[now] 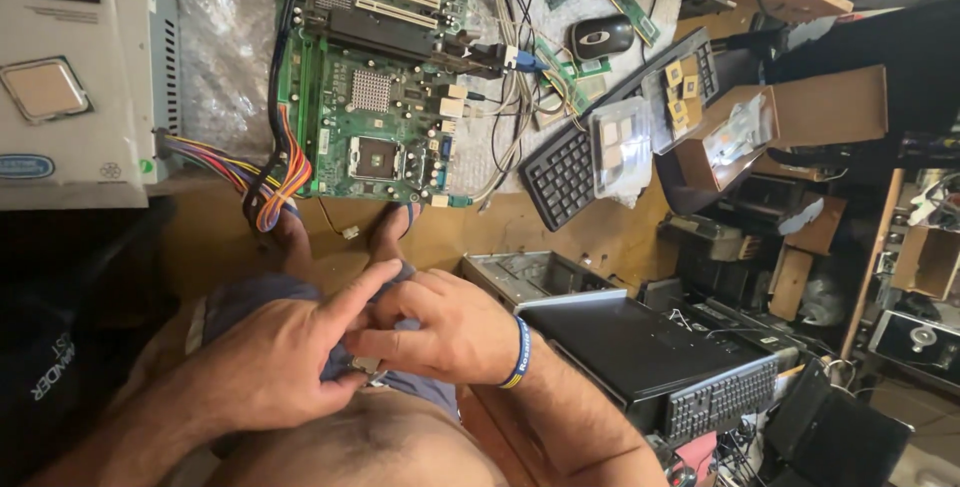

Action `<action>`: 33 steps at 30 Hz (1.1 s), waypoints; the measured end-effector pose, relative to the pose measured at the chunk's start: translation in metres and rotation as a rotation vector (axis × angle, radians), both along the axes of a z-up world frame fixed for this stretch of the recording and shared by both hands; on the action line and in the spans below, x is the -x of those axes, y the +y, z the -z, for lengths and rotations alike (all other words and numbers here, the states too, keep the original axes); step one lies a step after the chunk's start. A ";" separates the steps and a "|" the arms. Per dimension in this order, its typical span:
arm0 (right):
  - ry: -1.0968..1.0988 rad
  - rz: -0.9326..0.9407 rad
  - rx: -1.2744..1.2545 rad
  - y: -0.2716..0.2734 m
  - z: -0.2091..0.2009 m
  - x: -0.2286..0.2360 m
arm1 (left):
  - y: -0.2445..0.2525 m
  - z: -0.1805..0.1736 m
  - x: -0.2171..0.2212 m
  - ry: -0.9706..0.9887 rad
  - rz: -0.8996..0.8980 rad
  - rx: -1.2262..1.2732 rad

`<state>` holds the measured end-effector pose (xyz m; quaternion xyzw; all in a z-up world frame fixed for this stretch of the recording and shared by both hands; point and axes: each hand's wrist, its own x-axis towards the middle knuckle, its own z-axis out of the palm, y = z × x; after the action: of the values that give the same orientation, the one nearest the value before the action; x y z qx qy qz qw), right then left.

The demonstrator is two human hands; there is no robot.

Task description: Inspecting and installing computer components such as CPUs and hard drives onto a motherboard

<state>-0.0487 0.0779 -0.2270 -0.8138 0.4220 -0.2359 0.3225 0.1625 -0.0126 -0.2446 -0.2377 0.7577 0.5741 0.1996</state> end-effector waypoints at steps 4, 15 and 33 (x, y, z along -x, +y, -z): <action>0.003 0.005 -0.030 -0.001 -0.002 -0.002 | -0.003 0.000 -0.003 0.066 -0.013 0.000; 0.125 0.162 -0.059 -0.001 0.005 -0.010 | 0.019 0.051 -0.035 0.202 -0.351 -0.096; 0.265 0.496 -0.099 0.002 0.037 -0.008 | 0.015 0.086 -0.058 0.368 -0.513 -0.039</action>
<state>-0.0404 0.0797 -0.2638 -0.6927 0.6575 -0.1783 0.2365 0.2202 0.0027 -0.3309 -0.3093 0.6851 0.6537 -0.0879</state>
